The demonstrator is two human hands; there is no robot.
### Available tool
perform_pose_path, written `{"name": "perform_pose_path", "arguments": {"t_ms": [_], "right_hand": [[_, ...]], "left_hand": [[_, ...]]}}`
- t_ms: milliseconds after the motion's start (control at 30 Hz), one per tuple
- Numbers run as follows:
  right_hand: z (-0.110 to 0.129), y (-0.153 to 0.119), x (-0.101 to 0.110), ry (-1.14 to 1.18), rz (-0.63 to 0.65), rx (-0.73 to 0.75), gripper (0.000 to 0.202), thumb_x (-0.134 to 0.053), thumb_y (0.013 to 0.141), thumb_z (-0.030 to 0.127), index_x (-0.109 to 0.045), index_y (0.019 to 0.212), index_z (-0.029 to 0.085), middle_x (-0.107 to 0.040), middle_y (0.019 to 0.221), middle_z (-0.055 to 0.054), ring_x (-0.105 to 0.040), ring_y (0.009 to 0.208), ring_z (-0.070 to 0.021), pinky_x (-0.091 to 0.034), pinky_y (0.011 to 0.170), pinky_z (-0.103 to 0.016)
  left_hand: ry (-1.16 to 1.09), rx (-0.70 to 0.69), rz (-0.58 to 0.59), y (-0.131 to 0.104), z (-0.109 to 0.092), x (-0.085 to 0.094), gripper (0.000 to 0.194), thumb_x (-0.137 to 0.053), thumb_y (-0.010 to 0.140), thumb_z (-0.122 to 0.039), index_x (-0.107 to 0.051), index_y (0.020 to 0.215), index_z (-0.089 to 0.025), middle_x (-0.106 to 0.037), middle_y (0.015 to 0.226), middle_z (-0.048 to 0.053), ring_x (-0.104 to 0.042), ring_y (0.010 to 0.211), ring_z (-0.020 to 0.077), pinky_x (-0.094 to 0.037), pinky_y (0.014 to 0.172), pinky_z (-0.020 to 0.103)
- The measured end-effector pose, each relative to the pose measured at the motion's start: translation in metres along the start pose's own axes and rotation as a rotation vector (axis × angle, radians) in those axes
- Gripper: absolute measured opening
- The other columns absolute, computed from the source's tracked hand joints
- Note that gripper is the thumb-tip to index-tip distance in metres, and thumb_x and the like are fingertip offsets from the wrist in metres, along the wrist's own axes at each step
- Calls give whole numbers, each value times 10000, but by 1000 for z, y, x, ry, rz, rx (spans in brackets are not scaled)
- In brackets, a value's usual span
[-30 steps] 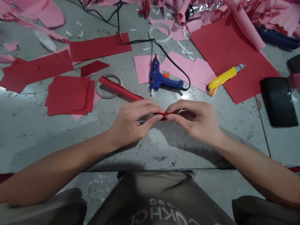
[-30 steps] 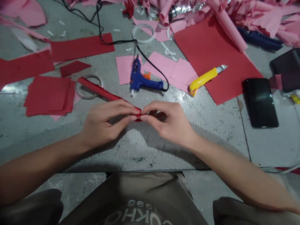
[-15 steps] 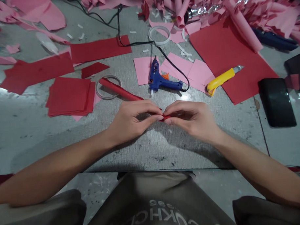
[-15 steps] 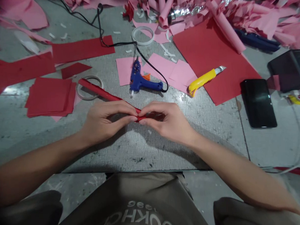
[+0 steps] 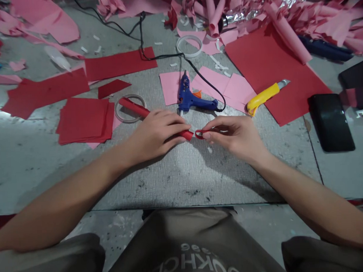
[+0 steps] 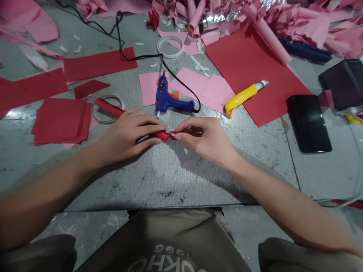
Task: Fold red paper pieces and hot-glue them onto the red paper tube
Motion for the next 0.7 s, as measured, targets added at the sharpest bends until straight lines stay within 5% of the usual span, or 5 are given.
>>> {"name": "perform_pose_path", "arguments": {"t_ms": [300,700], "right_hand": [[11,-1,2,158,-19,38,88,-885,863,304,-837,864,230,-800,816,-19,-718,675,-170,-602,614,-311],[24,-12,3,-90,-47,270,71,-789,965,213,-828,926,257,-816,956,-16,-751,871,-180,-609,675,-288]], "left_hand": [[-37,-52,-166,0,-12,9,231,-615,1093,-330,-700,1304,-289,-808,1195,63,-754,1109,246,-558,958,407],[-21,-46,-144,-4,-13,3,311,-624,1087,-321,-662,1396,-307,-815,1207,62,-769,1087,245,-590,955,416]]}}
Point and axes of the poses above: each hand's wrist, its own y-axis towards the middle knuckle, its own x-axis out of the back of the hand, z = x × y, the point moved 3 cm from there along y, towards the middle knuckle
